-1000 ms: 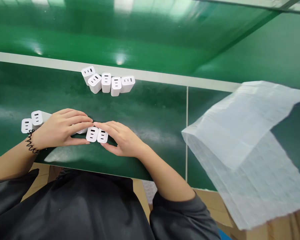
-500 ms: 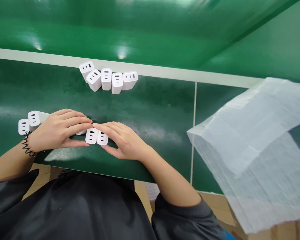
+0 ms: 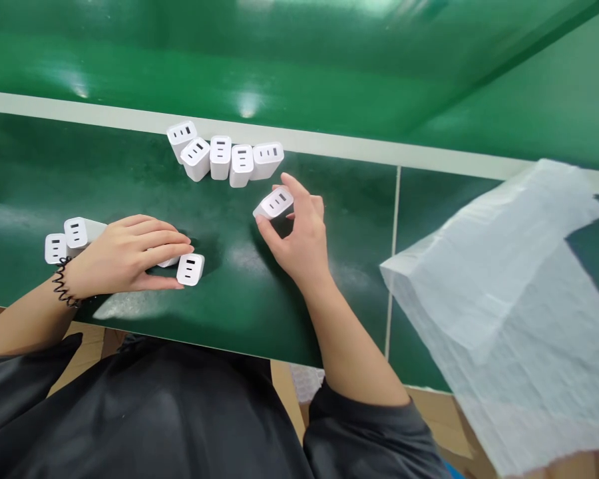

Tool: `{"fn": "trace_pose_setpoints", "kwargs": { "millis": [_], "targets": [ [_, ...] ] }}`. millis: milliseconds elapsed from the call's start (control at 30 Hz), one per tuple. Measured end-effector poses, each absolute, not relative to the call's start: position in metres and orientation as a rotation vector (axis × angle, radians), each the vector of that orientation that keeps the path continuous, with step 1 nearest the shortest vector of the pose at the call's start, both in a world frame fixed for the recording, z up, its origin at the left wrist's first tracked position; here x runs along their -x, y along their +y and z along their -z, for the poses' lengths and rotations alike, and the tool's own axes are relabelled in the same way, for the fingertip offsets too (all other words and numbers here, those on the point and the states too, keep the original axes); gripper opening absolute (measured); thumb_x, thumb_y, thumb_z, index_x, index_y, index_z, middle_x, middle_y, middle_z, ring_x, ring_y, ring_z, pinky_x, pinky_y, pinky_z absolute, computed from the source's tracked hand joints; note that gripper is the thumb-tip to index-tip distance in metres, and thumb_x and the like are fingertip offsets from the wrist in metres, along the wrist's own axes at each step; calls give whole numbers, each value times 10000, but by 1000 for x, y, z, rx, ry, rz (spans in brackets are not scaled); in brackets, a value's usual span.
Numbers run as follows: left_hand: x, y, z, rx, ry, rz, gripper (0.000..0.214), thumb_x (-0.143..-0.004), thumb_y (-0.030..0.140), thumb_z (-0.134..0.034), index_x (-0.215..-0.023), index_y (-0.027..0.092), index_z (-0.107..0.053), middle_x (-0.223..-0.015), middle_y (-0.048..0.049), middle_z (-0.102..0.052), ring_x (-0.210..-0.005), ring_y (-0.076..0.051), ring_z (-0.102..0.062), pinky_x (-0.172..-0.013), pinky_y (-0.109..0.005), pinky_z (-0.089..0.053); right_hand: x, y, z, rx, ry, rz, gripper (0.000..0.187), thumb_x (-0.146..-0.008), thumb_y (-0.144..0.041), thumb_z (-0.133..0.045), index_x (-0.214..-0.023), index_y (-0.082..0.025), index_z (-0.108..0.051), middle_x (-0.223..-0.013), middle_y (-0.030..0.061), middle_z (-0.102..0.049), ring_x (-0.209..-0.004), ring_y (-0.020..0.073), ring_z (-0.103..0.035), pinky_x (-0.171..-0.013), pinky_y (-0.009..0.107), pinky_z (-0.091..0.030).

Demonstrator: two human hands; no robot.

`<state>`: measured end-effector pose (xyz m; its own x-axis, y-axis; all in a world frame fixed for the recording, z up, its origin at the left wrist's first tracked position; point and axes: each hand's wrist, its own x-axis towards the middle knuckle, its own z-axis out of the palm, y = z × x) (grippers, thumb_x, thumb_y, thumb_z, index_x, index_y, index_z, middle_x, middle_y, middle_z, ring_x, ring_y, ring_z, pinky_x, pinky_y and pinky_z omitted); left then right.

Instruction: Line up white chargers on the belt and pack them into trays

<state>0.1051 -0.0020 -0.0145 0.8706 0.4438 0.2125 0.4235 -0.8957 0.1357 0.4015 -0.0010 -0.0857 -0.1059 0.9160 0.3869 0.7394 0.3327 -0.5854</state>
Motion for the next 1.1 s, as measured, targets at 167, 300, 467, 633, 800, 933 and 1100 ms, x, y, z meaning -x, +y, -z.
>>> {"fn": "trace_pose_setpoints", "kwargs": {
  "millis": [167, 300, 467, 633, 800, 933, 1100],
  "targets": [
    [-105, -2, 15, -2930, 694, -350, 389, -960, 511, -565, -1136, 174, -652, -1134, -59, -737, -1000, -213, -689, -856, -346, -499, -396, -4, 80, 1423, -1918, -353, 640, -900, -346, -630, -1478, -277, -362, -1270, 99, -659, -1080, 316, -589, -771, 484, -577],
    [-104, -3, 15, -2909, 719, -328, 401, -955, 520, -569, -1145, 180, -662, -1143, -66, -734, -1010, -214, -684, -873, -349, -497, -385, -15, 68, 1163, -2114, -392, 711, -886, -284, -652, -1506, -310, -305, -1254, 66, -680, -1024, 285, -617, -855, 473, -565],
    [-105, -2, 14, -2903, 698, -360, 398, -950, 507, -582, -1155, 173, -654, -1134, -67, -734, -998, -215, -685, -870, -348, -495, -373, -29, 64, 917, -2278, -361, 810, -878, -181, -640, -1557, -306, -218, -1193, 63, -705, -968, 264, -611, -817, 447, -574],
    [-105, -3, 13, -2918, 693, -358, 404, -950, 509, -582, -1145, 162, -652, -1137, -66, -734, -990, -216, -688, -866, -351, -497, -374, -28, 66, 919, -2260, -342, 829, -875, -174, -637, -1569, -302, -202, -1172, 64, -711, -942, 265, -604, -796, 456, -570],
    [-105, -3, 13, -2921, 700, -338, 402, -959, 515, -564, -1150, 174, -657, -1141, -66, -735, -993, -208, -688, -874, -347, -500, -375, -27, 65, 927, -2267, -343, 833, -884, -182, -625, -1576, -316, -182, -1187, 56, -709, -947, 265, -609, -799, 454, -560],
    [-105, -3, 14, -2928, 702, -336, 404, -964, 523, -552, -1150, 178, -652, -1144, -63, -735, -992, -205, -690, -870, -346, -500, -375, -26, 66, 932, -2264, -353, 836, -878, -179, -633, -1574, -320, -192, -1193, 52, -706, -955, 264, -605, -810, 450, -559],
    [-105, -2, 13, -2944, 688, -357, 398, -967, 514, -552, -1152, 170, -628, -1147, -49, -732, -983, -207, -690, -853, -357, -511, -376, -25, 66, 952, -2269, -329, 811, -880, -172, -621, -1559, -321, -204, -1172, 51, -708, -938, 267, -605, -806, 459, -565]
  ]
}}
